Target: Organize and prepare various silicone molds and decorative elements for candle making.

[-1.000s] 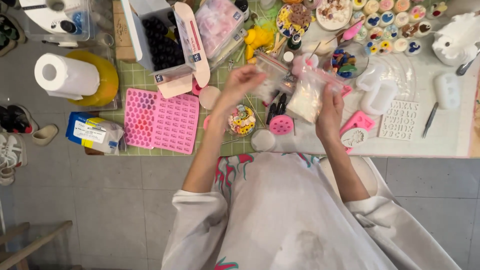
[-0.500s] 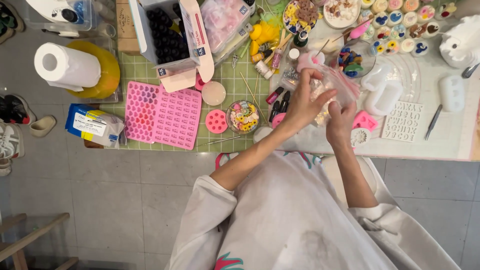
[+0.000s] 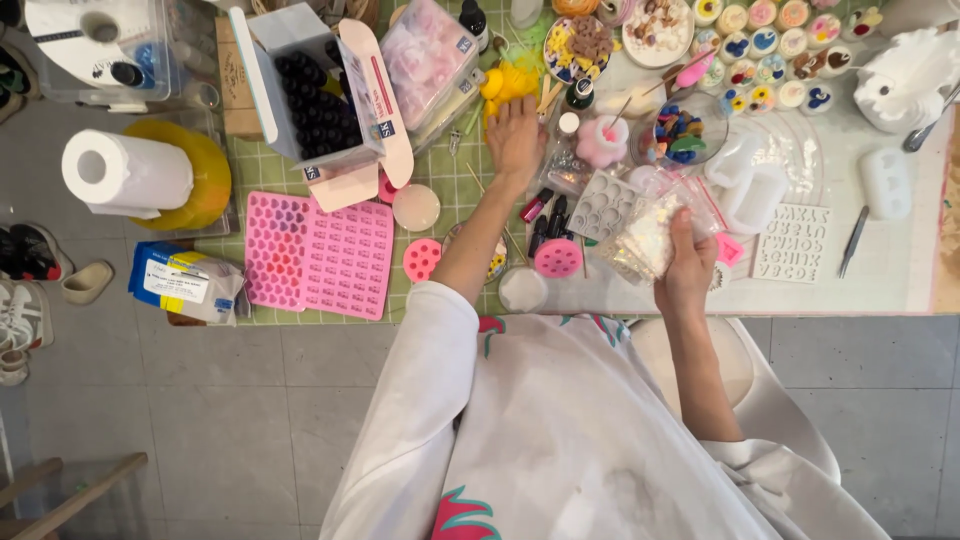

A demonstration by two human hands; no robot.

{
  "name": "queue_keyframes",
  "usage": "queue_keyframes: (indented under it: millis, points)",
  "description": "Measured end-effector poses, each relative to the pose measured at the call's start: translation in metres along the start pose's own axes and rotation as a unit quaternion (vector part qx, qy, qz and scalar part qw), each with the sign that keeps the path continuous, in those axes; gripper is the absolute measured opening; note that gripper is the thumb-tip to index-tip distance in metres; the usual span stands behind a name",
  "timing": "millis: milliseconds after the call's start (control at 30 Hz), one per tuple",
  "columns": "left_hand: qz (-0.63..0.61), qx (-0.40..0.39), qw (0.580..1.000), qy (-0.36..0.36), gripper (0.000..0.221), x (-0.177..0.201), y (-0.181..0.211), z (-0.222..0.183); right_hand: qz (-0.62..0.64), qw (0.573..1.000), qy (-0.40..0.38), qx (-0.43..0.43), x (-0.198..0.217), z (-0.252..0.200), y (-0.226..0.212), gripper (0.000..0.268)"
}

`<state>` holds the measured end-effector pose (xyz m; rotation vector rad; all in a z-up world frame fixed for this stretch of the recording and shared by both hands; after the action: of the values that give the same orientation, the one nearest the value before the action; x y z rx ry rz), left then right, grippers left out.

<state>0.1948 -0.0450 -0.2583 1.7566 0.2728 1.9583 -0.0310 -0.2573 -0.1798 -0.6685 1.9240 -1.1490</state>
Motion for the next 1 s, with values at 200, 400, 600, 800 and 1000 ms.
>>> queue_keyframes:
  millis: [200, 400, 600, 800, 1000]
  points:
    - [0.112, -0.030, 0.992, -0.041, 0.027, -0.061, -0.030, -0.014, 0.000, 1.000, 0.003, -0.018, -0.002, 0.003, 0.002, 0.024]
    - [-0.221, 0.062, 0.971, -0.068, 0.023, 0.034, -0.033, -0.020, 0.000, 1.000, 0.009, -0.023, 0.003, 0.005, 0.004, 0.025]
    - [-0.596, 0.181, 0.746, -0.234, 0.035, -0.047, -0.130, -0.041, 0.014, 0.999, 0.008, -0.038, 0.012, 0.010, 0.015, 0.023]
    - [-0.050, -0.121, 0.953, -0.275, 0.048, 0.034, -0.021, -0.040, 0.016, 0.998, -0.004, -0.054, -0.015, 0.002, 0.004, 0.026]
    - [0.189, -0.226, 0.925, -0.242, 0.028, -0.033, -0.039, -0.044, 0.027, 0.999, 0.011, -0.018, 0.012, 0.004, -0.003, 0.028]
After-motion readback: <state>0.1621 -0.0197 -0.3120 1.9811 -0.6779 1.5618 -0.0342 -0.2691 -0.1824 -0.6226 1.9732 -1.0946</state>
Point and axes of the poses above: each hand's wrist, its own z-axis towards the middle knuckle, its own x-axis out of the back of the hand, y = z × x, the point moved 7 cm from there along z, towards the middle knuckle, and after that the axes turned 2 degrees about y, right-handed, at the moved point
